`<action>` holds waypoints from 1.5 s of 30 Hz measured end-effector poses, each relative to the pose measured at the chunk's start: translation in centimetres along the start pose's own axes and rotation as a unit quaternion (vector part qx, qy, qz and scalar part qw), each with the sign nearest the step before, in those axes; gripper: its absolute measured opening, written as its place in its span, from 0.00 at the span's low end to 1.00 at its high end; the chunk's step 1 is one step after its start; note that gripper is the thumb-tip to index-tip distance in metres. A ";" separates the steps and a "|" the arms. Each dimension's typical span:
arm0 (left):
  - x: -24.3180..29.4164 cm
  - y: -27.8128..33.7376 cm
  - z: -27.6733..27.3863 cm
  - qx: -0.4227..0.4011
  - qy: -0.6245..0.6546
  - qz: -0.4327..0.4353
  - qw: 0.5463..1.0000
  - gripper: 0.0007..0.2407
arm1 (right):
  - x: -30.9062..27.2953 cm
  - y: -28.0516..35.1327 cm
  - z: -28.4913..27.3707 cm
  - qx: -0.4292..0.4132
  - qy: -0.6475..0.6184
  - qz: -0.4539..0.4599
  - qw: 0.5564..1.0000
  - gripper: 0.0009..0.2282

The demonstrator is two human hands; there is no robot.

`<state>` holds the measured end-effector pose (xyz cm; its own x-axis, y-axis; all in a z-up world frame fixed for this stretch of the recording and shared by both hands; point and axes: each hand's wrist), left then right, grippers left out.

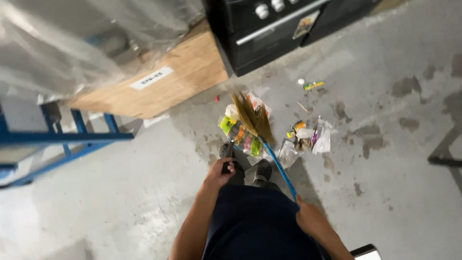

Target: Sweep debris and trash from the kitchen floor into a dustpan and empty it into a trash bin.

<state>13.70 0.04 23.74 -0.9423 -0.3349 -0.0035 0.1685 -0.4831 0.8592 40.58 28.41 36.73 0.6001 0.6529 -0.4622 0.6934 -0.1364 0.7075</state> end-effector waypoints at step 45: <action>3.2 47.9 -54.9 -0.001 0.548 0.390 0.740 0.07 | -67.4 -2.0 32.0 -0.283 0.431 -0.365 0.775 0.29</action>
<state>34.66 -68.62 36.83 0.2418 -0.9671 0.0794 0.5387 0.2019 0.8179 11.50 -39.14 49.38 -0.5292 0.6904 -0.4932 0.2904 0.6936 0.6592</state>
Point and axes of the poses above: each hand's wrist, its own y-axis away from the middle knuckle, its own z-axis out of the palm, x = y × z, and after that the axes turned 8 degrees about -z, right-handed
